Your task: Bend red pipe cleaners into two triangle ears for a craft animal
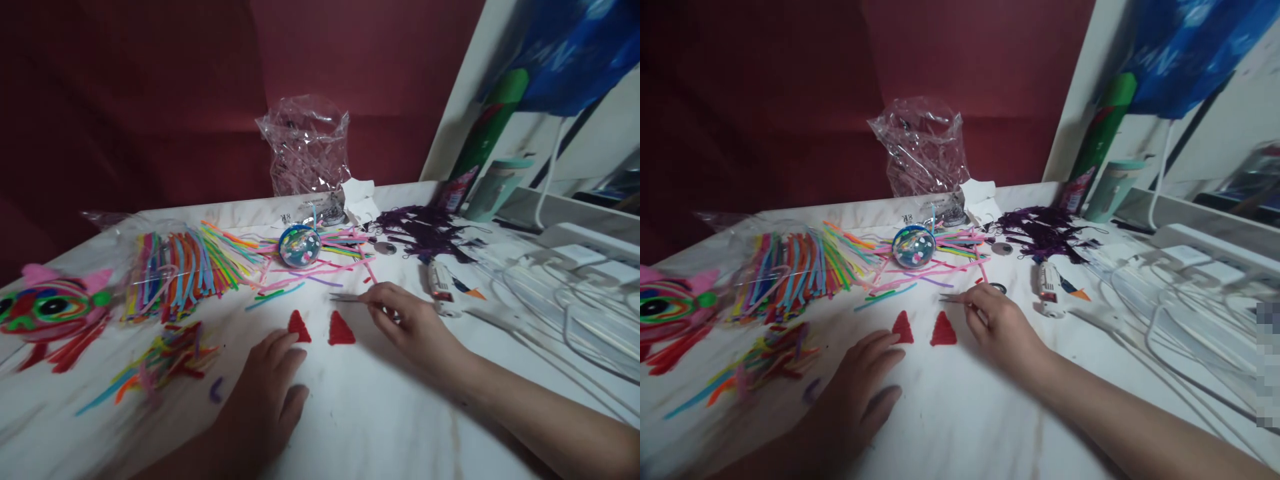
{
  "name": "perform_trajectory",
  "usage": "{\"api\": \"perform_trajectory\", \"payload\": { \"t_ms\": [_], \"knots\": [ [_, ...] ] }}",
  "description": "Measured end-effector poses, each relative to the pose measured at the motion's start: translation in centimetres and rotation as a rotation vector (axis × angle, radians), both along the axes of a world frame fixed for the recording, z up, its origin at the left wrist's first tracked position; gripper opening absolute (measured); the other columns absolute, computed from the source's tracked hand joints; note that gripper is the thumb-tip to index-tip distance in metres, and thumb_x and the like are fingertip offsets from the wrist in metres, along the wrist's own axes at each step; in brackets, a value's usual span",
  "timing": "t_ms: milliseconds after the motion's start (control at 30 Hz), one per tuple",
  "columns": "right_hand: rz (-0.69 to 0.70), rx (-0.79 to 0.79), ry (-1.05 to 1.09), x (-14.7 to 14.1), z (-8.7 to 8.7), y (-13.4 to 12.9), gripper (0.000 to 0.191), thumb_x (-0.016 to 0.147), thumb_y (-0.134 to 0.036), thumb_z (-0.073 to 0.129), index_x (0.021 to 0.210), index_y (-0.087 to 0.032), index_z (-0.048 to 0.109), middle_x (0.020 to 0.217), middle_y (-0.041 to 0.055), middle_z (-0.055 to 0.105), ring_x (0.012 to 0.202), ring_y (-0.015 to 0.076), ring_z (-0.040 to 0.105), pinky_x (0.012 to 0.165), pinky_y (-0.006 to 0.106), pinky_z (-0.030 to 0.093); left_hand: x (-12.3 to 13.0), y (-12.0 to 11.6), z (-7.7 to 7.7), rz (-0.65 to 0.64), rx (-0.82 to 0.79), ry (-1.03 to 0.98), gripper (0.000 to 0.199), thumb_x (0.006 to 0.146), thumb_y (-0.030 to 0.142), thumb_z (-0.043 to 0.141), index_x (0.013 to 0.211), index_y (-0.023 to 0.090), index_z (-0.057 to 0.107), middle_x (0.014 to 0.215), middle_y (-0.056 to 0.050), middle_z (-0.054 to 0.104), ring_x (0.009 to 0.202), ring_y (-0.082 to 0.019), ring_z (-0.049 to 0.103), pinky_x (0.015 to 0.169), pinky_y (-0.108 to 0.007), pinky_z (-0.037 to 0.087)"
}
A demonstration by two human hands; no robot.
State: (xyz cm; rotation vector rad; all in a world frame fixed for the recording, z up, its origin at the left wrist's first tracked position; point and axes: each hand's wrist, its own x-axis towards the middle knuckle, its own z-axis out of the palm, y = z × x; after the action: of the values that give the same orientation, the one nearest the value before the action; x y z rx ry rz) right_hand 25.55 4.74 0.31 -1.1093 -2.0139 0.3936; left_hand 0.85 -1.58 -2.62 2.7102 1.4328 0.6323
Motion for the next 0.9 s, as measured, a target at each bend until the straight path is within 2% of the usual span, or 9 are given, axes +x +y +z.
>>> {"api": "perform_trajectory", "payload": {
  "t_ms": [100,200,333,400,533,700,800,900],
  "knots": [
    [-0.037,-0.032,-0.051,0.5,0.3,0.4,0.017,0.08,-0.015,0.044,0.083,-0.017,0.06,0.074,0.0048,0.06,0.062,0.0142,0.056,0.054,0.025,0.045,-0.5,0.2,0.0,-0.03,0.025,-0.021,0.036,0.076,0.014,0.051,0.112,0.017,0.048,0.122,-0.012,0.049,0.12,-0.026,0.037,0.096,-0.044,0.038],
    [-0.002,-0.045,-0.129,0.4,-0.4,0.5,0.015,0.08,-0.014,0.045,0.08,-0.016,0.06,0.069,0.0039,0.06,0.06,0.014,0.055,0.055,0.026,0.045,-0.8,0.4,0.2,-0.056,0.049,-0.053,0.032,0.077,0.013,0.05,0.109,0.018,0.048,0.118,-0.012,0.052,0.119,-0.025,0.039,0.095,-0.043,0.039],
    [0.2,-0.032,-0.201,-0.4,-1.9,0.1,0.014,0.082,-0.016,0.048,0.088,-0.015,0.061,0.083,0.008,0.06,0.077,0.017,0.056,0.068,0.028,0.047,-0.8,0.7,0.3,-0.104,0.082,-0.042,0.036,0.075,0.011,0.05,0.11,0.015,0.047,0.127,-0.014,0.046,0.123,-0.027,0.034,0.096,-0.045,0.038],
    [0.256,-0.015,-0.221,-0.8,-2.5,-0.1,0.016,0.083,-0.016,0.049,0.092,-0.016,0.061,0.088,0.009,0.059,0.083,0.018,0.055,0.072,0.03,0.047,-0.7,0.8,0.1,-0.116,0.07,-0.023,0.039,0.072,0.011,0.051,0.111,0.014,0.047,0.126,-0.014,0.047,0.122,-0.027,0.036,0.096,-0.044,0.039],
    [0.204,0.006,-0.233,-1.3,-3.2,-0.1,0.017,0.083,-0.013,0.047,0.089,-0.017,0.062,0.084,0.008,0.058,0.077,0.0174,0.054,0.07,0.031,0.047,-0.5,0.8,-0.4,-0.1,0.048,-0.038,0.035,0.069,0.012,0.051,0.104,0.015,0.052,0.117,-0.012,0.054,0.112,-0.026,0.045,0.093,-0.044,0.041],
    [0.189,-0.036,-0.145,-1.1,-3.0,-0.2,0.015,0.084,-0.014,0.047,0.091,-0.019,0.06,0.085,0.0066,0.056,0.079,0.0169,0.054,0.069,0.029,0.047,-0.4,0.4,-0.6,-0.072,0.091,-0.077,0.032,0.07,0.014,0.05,0.102,0.015,0.054,0.115,-0.013,0.055,0.11,-0.026,0.044,0.09,-0.043,0.042],
    [0.075,-0.033,0.017,-0.6,-2.3,-0.2,0.013,0.084,-0.016,0.048,0.094,-0.019,0.056,0.088,0.0065,0.056,0.081,0.0167,0.054,0.069,0.028,0.046,-0.5,0.5,-0.3,-0.124,0.133,-0.123,0.024,0.071,0.014,0.051,0.095,0.016,0.055,0.107,-0.012,0.057,0.105,-0.024,0.047,0.087,-0.039,0.044],
    [-0.087,-0.031,0.191,-0.1,-1.3,0.0,0.003,0.084,-0.021,0.049,0.083,-0.02,0.052,0.077,0.0032,0.053,0.069,0.0146,0.052,0.059,0.025,0.043,-0.6,0.7,0.0,-0.203,0.138,-0.218,0.016,0.073,0.013,0.049,0.088,0.017,0.055,0.089,-0.007,0.059,0.09,-0.02,0.052,0.08,-0.034,0.046]
  ]
}}
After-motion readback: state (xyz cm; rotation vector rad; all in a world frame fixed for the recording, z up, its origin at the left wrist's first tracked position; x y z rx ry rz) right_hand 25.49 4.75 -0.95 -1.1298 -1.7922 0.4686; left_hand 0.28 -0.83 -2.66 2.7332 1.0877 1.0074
